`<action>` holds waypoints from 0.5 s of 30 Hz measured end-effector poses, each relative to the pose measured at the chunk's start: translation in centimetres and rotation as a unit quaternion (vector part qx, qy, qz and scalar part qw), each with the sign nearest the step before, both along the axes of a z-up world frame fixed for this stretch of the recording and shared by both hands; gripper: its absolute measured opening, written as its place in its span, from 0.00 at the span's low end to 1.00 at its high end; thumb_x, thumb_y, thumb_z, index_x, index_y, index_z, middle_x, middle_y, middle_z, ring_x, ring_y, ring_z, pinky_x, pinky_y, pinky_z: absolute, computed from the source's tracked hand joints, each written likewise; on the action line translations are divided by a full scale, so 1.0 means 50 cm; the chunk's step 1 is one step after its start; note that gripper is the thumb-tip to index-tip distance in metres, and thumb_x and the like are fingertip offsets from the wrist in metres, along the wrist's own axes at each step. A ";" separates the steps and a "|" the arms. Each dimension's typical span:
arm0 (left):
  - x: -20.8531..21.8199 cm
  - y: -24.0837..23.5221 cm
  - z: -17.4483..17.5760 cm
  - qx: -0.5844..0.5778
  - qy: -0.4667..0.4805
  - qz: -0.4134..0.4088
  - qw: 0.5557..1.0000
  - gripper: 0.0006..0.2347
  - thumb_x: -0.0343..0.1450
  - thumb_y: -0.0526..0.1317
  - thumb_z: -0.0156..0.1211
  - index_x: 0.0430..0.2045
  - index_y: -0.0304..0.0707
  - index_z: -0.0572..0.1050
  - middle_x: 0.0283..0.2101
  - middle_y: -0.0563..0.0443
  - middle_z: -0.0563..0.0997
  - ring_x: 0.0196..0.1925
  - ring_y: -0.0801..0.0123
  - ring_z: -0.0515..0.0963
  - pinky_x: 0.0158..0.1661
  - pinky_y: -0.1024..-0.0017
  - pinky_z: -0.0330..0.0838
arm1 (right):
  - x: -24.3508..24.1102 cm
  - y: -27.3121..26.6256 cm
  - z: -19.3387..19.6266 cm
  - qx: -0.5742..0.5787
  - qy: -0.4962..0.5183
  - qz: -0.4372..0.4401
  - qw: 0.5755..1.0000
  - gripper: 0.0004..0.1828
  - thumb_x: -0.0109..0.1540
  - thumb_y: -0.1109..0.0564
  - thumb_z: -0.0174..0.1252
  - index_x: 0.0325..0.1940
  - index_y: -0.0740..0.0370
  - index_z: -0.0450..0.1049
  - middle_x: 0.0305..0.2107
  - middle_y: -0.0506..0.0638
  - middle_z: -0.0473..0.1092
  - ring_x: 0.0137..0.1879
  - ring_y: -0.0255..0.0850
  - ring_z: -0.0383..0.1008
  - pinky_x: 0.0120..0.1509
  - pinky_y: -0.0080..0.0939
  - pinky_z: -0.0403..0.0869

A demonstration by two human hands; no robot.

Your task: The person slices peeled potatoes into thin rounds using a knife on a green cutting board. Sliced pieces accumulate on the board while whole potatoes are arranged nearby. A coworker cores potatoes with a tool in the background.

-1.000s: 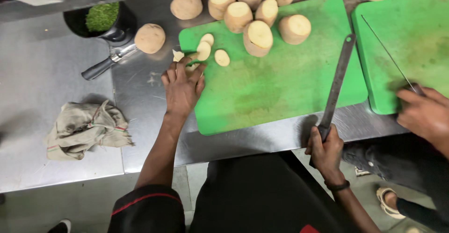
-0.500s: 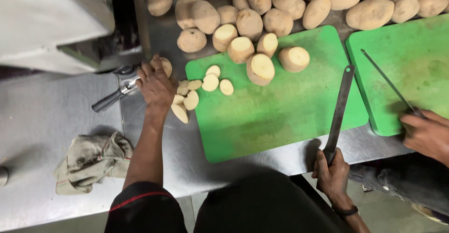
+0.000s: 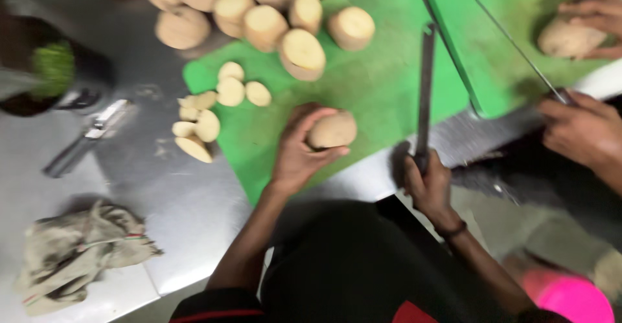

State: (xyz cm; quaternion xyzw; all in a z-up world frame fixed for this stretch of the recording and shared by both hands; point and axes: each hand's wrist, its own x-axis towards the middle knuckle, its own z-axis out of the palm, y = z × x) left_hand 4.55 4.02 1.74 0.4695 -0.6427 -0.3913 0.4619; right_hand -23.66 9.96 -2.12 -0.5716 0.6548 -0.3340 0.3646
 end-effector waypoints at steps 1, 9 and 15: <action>-0.032 0.007 -0.010 -0.010 -0.020 -0.018 1.000 0.28 0.58 0.35 0.81 0.52 0.39 0.74 0.56 0.43 0.75 0.59 0.54 0.77 0.58 0.61 0.75 | 0.000 0.001 0.005 0.014 -0.013 -0.001 1.000 0.12 0.69 0.56 0.56 0.40 0.68 0.65 0.14 0.46 0.68 0.17 0.32 0.70 0.20 0.35 0.70; -0.047 -0.001 -0.042 -0.059 -0.190 -0.078 0.977 0.34 0.61 0.37 0.78 0.60 0.32 0.64 0.61 0.36 0.72 0.64 0.42 0.71 0.64 0.55 0.66 | 0.008 0.036 0.048 0.023 0.268 0.141 0.953 0.16 0.65 0.52 0.61 0.39 0.69 0.67 0.13 0.60 0.67 0.20 0.55 0.72 0.28 0.53 0.72; -0.062 -0.005 -0.041 -0.044 -0.181 -0.094 0.978 0.34 0.63 0.36 0.77 0.62 0.31 0.63 0.63 0.36 0.70 0.66 0.43 0.69 0.66 0.56 0.66 | 0.024 0.041 0.055 0.039 0.276 0.184 0.942 0.15 0.65 0.53 0.58 0.41 0.71 0.67 0.11 0.60 0.69 0.18 0.58 0.72 0.48 0.58 0.71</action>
